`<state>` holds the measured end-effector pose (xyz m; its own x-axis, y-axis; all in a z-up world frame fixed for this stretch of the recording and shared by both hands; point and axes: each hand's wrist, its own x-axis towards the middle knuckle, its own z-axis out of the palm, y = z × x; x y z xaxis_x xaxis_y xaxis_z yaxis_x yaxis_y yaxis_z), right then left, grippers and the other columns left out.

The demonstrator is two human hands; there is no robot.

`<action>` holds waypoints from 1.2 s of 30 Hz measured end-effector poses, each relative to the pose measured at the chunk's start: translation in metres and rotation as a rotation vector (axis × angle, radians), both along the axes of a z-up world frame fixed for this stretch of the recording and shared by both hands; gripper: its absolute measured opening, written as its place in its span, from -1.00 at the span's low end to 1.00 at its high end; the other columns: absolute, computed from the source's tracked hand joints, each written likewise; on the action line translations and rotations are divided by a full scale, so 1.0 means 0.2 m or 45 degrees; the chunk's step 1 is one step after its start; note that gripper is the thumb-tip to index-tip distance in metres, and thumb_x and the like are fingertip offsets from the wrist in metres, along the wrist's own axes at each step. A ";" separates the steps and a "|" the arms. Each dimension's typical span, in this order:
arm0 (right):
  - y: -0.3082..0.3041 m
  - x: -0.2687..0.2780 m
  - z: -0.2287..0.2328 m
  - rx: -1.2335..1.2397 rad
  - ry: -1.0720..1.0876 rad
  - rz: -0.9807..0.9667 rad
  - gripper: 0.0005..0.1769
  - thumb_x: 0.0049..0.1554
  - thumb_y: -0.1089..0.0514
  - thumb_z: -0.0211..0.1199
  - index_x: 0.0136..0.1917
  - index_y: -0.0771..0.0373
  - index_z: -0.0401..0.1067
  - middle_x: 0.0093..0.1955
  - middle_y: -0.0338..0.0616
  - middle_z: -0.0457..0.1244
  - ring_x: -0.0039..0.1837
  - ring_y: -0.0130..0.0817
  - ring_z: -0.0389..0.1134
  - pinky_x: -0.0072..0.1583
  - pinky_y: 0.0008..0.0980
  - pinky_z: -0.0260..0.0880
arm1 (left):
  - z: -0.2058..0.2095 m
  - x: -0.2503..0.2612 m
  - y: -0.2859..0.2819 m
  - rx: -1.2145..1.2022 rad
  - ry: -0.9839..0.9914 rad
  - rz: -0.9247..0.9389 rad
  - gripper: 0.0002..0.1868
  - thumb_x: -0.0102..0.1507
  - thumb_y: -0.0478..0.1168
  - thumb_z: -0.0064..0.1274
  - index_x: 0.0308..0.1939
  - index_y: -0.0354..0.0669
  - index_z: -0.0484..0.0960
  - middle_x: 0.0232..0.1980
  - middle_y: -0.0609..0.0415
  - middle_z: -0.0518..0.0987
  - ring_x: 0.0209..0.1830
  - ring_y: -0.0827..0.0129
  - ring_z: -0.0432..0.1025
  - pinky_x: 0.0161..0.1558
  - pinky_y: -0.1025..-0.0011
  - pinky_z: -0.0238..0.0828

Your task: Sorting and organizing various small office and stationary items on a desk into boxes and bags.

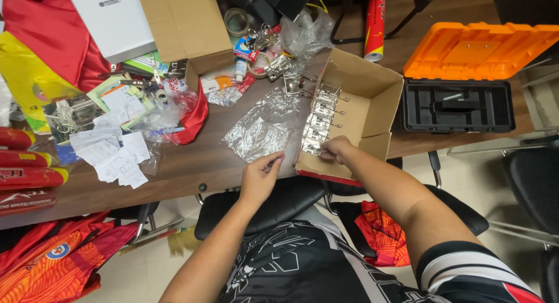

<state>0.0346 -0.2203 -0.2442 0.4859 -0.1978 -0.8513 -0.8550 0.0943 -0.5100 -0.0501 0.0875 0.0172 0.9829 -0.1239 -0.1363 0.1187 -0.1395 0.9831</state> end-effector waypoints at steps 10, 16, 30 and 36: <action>-0.03 -0.05 0.04 0.094 -0.069 -0.058 -0.85 0.18 0.32 0.28 -0.06 0.52 0.44 -0.14 0.06 0.39 -0.16 -0.16 0.49 -0.17 -0.35 0.62 | 0.00 0.00 0.06 0.015 0.019 0.006 -0.72 0.33 -0.31 0.08 0.10 -0.27 0.69 0.03 -0.07 0.73 0.03 0.37 0.63 0.09 0.43 0.57; 0.09 0.05 0.76 -0.341 0.061 0.564 -0.59 0.22 -0.04 0.35 0.04 0.40 0.46 -0.11 0.05 0.32 -0.13 -0.10 0.35 -0.17 -0.13 0.41 | -0.05 -0.01 0.15 -0.047 0.040 0.094 -0.73 0.33 -0.34 0.07 0.09 -0.33 0.68 0.02 -0.08 0.73 0.01 0.38 0.63 0.04 0.45 0.57; 0.69 0.99 0.79 -0.892 -1.323 0.967 -0.75 0.04 0.23 0.33 0.00 0.36 0.57 -0.11 0.20 0.40 -0.04 0.11 0.45 0.06 -0.05 0.44 | -0.08 0.04 0.29 -0.058 0.044 0.345 -0.76 0.33 -0.32 0.09 0.04 -0.35 0.71 -0.03 -0.09 0.75 -0.05 0.40 0.63 -0.04 0.49 0.57; 0.73 1.17 0.46 -0.990 -1.034 0.917 -0.76 0.10 0.16 0.36 -0.01 0.35 0.59 -0.05 0.28 0.38 0.05 0.20 0.43 0.11 0.03 0.42 | -0.02 0.04 0.33 -0.029 0.015 0.396 -0.75 0.33 -0.35 0.06 0.05 -0.34 0.70 -0.01 -0.09 0.74 -0.01 0.38 0.65 0.01 0.46 0.60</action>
<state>0.2693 -0.0739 -0.1527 0.9983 0.0167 -0.0565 -0.0212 -0.7924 -0.6096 -0.0427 0.1535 0.0124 0.9726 0.1793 -0.1482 0.1633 -0.0726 0.9839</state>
